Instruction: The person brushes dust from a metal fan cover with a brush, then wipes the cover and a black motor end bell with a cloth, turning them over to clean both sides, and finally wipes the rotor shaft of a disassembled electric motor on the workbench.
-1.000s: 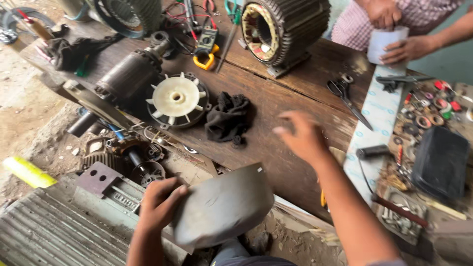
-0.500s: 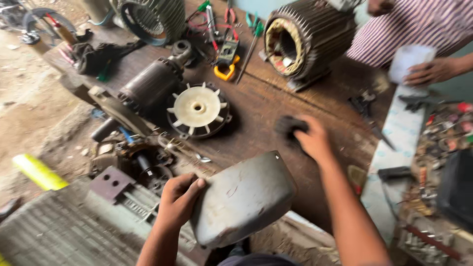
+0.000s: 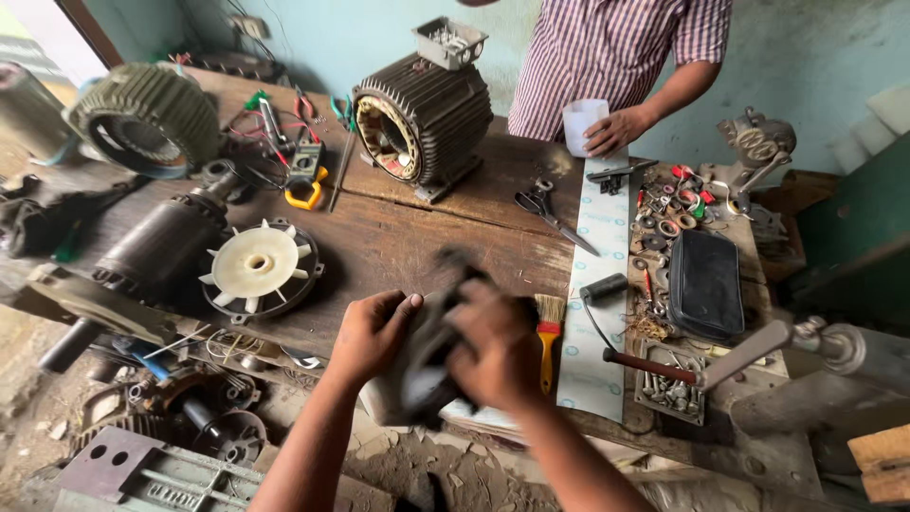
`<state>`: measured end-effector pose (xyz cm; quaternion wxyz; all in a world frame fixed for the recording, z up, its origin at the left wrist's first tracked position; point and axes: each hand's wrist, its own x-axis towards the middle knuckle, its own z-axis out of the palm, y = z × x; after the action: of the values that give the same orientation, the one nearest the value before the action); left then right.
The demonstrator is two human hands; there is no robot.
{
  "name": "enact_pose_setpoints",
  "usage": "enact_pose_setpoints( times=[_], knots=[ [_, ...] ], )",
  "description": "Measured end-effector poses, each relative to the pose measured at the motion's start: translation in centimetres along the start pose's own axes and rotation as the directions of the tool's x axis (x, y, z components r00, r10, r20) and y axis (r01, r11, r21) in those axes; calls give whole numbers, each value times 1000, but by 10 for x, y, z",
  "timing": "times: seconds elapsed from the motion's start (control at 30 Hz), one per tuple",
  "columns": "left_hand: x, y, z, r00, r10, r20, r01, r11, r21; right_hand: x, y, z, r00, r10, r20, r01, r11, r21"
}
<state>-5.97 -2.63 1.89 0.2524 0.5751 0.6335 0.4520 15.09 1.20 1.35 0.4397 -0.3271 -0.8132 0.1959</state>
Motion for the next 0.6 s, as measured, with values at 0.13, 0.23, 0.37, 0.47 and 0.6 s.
enact_pose_setpoints(
  times=[0.13, 0.23, 0.37, 0.47, 0.6],
  knots=[
    [-5, 3, 0, 1000, -10, 13, 9, 1000, 29, 13, 38, -9, 923, 382, 40, -380, 893, 240],
    [-1, -5, 4, 1000, 25, 18, -25, 1000, -1, -16, 21, 21, 993, -102, -54, 87, 968, -236],
    [2, -26, -11, 993, 66, 94, -59, 995, -75, -39, 33, 36, 951, -307, 43, 308, 926, -216],
    [-6, -36, -29, 995, 33, 96, -22, 993, -114, -21, 80, 27, 975, 219, -32, -213, 968, 130],
    [-10, -21, -40, 960, 275, -47, -235, 887, 398, -28, 80, 48, 963, 215, -161, -192, 970, 147]
  ],
)
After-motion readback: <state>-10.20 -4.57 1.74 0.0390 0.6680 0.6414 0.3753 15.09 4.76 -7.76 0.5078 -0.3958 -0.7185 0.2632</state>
